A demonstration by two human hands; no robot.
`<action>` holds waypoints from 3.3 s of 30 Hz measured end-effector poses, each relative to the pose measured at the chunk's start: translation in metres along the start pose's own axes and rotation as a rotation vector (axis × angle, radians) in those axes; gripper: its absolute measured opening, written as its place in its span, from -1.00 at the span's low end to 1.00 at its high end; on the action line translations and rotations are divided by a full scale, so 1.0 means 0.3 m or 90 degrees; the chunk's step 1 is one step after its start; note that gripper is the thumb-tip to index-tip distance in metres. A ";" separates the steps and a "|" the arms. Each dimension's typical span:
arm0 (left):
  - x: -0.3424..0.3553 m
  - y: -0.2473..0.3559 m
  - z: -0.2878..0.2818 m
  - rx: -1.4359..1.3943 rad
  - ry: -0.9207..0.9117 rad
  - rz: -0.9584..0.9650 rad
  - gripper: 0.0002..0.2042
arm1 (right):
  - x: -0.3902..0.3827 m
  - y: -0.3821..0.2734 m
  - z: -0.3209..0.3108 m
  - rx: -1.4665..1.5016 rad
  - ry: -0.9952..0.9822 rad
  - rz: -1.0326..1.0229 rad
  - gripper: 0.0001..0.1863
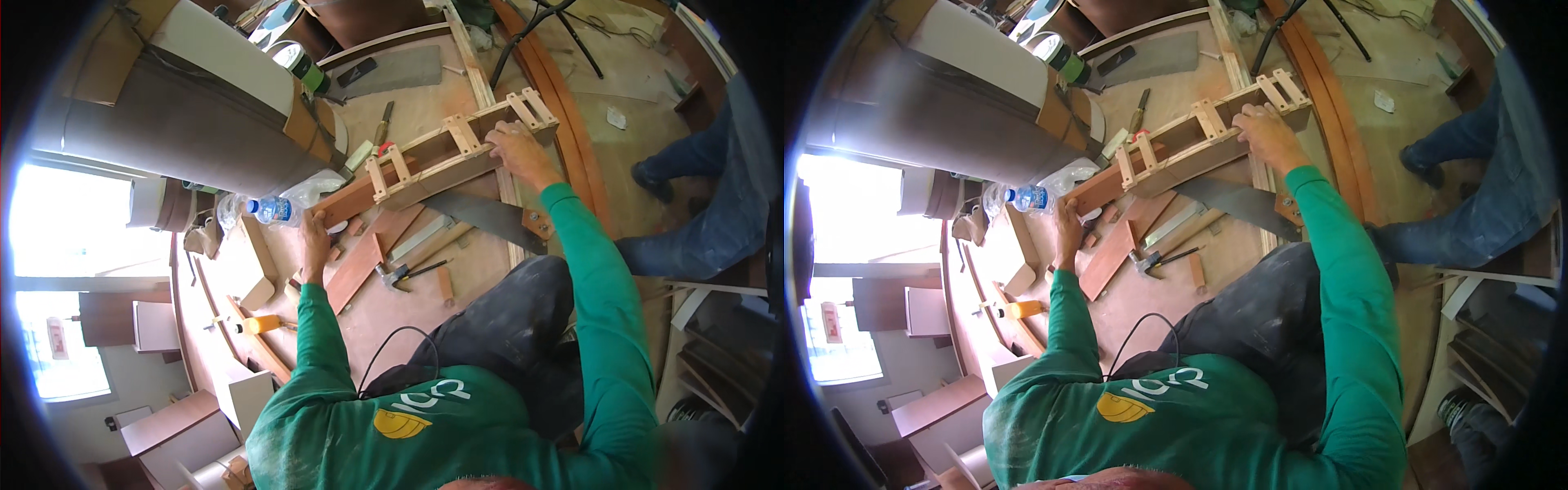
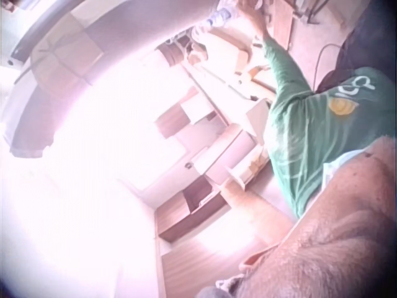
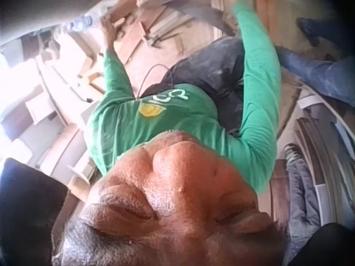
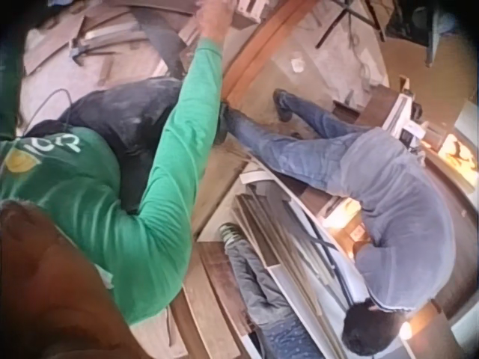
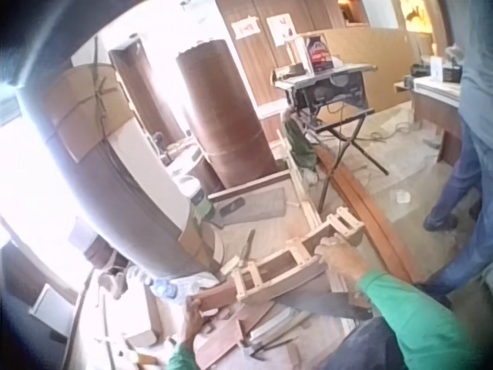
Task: The person uses a handsaw to cut a piece of wood, then measures and marks another wooden block using a square and a pencil before sawing it as well.
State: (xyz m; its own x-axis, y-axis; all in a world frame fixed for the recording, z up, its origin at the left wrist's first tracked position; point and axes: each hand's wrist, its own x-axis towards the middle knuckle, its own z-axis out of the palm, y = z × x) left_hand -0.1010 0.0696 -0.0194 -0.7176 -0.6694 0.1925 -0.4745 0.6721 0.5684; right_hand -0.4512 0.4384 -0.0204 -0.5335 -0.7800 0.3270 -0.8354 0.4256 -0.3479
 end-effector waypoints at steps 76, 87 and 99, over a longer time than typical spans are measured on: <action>-0.833 0.960 0.350 -0.162 -0.541 0.538 -0.10 | -1.214 -0.525 -0.180 0.987 0.351 0.510 -0.57; -0.801 0.916 0.383 -0.180 -0.535 0.557 0.05 | -1.301 -0.481 -0.152 0.979 0.304 0.711 -0.67; -0.831 0.922 0.344 -0.148 -0.527 0.601 0.09 | -1.301 -0.490 -0.168 1.009 0.331 0.636 -0.67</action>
State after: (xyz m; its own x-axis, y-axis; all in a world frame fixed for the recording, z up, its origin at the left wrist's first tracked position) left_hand -0.1061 0.4550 0.0074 -0.8682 0.4879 0.0899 0.4304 0.6506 0.6257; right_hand -0.1267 0.7035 -0.0527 -0.8947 -0.2414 -0.3758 0.4449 -0.4066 -0.7980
